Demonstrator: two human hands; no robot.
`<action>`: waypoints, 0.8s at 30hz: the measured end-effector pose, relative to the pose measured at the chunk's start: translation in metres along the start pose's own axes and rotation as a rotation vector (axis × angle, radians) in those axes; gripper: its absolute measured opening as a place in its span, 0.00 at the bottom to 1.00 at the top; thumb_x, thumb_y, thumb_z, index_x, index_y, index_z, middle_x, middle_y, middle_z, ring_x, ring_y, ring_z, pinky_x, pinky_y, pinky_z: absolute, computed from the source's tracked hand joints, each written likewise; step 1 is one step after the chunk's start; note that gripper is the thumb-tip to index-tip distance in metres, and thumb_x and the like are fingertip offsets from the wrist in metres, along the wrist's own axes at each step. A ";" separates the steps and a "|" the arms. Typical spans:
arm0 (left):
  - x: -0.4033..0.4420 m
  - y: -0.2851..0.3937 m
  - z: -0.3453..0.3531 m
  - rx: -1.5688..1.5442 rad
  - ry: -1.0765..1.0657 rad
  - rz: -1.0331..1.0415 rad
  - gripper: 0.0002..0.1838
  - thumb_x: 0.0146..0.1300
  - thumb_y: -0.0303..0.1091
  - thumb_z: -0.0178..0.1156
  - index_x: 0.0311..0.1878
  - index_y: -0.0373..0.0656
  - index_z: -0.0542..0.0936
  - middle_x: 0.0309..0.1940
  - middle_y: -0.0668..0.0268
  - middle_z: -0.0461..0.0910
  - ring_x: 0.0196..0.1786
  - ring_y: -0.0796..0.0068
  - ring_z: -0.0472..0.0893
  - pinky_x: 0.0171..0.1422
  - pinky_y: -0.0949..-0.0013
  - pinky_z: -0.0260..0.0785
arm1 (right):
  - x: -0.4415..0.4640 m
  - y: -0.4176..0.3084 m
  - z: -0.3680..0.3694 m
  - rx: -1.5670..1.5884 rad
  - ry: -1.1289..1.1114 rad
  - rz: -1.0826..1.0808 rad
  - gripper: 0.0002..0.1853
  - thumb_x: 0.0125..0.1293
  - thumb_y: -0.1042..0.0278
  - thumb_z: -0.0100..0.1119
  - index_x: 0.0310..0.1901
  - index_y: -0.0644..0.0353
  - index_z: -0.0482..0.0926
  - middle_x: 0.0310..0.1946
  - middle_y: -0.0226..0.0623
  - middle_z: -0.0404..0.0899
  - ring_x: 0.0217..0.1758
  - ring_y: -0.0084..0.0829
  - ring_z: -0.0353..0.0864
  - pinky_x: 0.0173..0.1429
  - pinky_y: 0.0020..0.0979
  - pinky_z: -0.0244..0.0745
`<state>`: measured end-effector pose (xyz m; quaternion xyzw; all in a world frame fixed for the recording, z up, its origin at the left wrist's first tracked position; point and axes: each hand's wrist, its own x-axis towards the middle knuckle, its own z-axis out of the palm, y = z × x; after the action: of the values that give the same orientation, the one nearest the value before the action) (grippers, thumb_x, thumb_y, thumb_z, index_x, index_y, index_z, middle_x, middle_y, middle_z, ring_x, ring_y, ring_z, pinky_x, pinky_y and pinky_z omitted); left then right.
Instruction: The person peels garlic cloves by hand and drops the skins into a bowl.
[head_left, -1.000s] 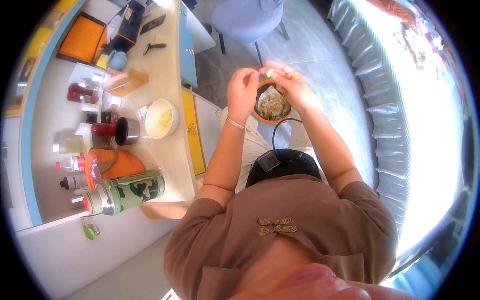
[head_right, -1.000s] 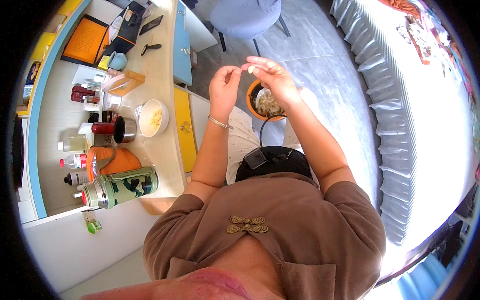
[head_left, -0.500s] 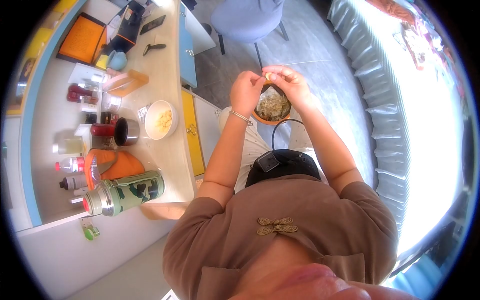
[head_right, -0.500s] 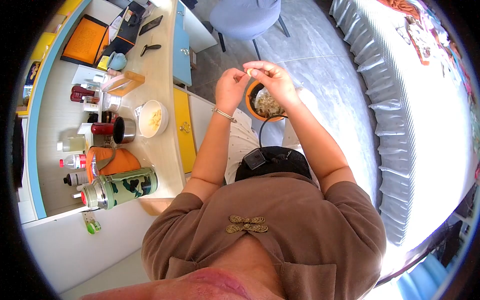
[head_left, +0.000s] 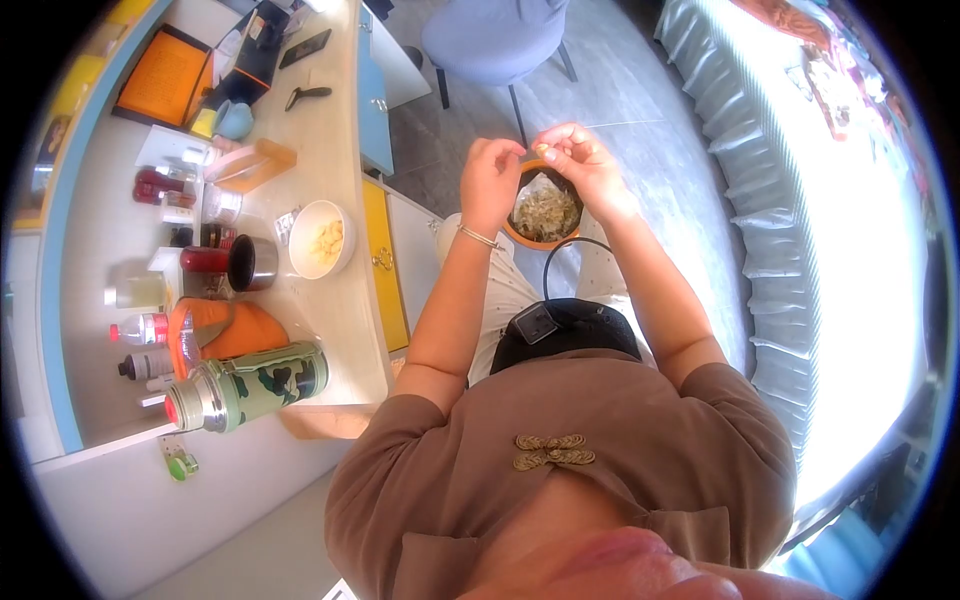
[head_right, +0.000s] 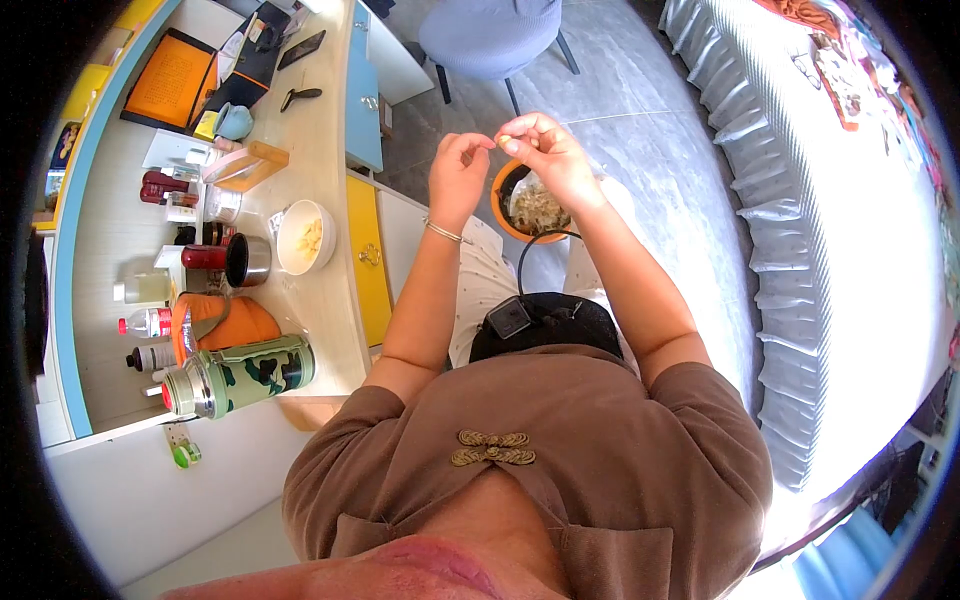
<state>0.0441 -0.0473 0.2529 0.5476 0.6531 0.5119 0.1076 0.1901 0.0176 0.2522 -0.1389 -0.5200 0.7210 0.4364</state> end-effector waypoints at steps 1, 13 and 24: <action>0.000 0.001 0.000 0.000 0.000 -0.001 0.03 0.57 0.26 0.59 0.34 0.41 0.80 0.30 0.68 0.72 0.27 0.77 0.70 0.34 0.73 0.65 | 0.000 0.000 0.000 0.000 0.000 0.001 0.08 0.65 0.75 0.58 0.45 0.60 0.76 0.40 0.27 0.78 0.46 0.17 0.74 0.54 0.23 0.68; 0.000 0.029 -0.013 -0.149 -0.012 0.021 0.05 0.58 0.28 0.64 0.34 0.37 0.79 0.29 0.70 0.74 0.27 0.84 0.70 0.32 0.79 0.63 | -0.003 0.003 0.007 -0.099 0.039 -0.074 0.06 0.64 0.77 0.59 0.42 0.60 0.76 0.38 0.24 0.76 0.40 0.12 0.72 0.43 0.18 0.68; -0.001 0.034 -0.016 -0.039 -0.013 0.016 0.04 0.57 0.26 0.63 0.33 0.36 0.79 0.28 0.69 0.74 0.27 0.84 0.71 0.32 0.78 0.65 | -0.008 -0.025 0.022 -0.841 0.071 -0.311 0.08 0.59 0.77 0.61 0.40 0.57 0.79 0.39 0.31 0.78 0.39 0.27 0.75 0.38 0.27 0.70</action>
<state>0.0537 -0.0615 0.2868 0.5539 0.6380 0.5216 0.1185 0.1921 0.0000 0.2808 -0.2491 -0.7672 0.3676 0.4628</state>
